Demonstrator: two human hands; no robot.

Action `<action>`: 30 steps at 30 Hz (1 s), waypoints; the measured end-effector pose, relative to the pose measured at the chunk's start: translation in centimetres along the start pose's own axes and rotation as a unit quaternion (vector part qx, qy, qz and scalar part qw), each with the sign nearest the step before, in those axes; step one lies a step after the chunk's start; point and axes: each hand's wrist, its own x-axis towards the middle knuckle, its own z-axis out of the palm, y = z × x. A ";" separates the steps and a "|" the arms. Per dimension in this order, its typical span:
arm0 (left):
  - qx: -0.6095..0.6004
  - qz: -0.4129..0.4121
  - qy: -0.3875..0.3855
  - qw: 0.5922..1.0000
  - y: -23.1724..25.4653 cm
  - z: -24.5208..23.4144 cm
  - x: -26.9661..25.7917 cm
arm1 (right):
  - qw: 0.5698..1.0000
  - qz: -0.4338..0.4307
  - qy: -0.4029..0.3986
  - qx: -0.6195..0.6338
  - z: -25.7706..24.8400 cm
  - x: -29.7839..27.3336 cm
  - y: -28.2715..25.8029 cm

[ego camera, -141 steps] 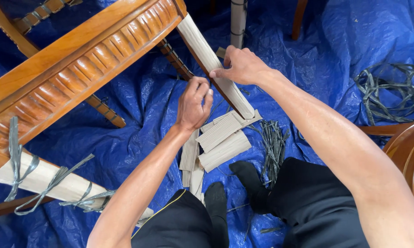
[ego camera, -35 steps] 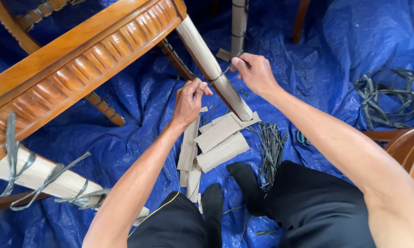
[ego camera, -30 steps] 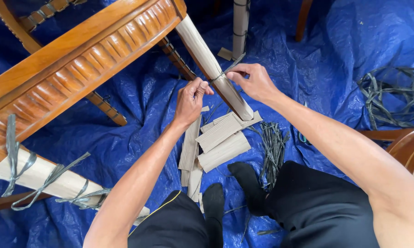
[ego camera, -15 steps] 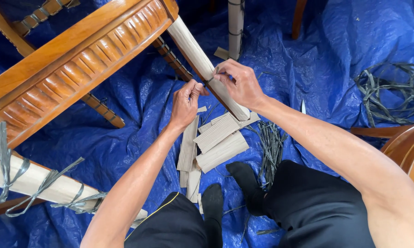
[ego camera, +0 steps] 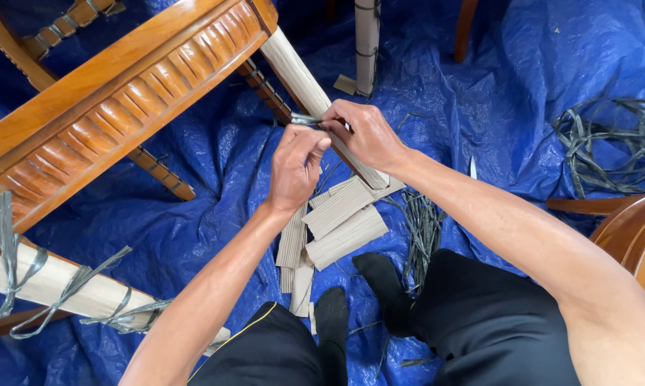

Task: Wrapping wooden chair legs with cardboard strips and securing them with wire ties.

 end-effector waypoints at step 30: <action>-0.014 -0.132 0.006 0.991 -1.6 1.5 0.7 | 0.987 0.134 0.067 0.053 0.5 0.4 -0.8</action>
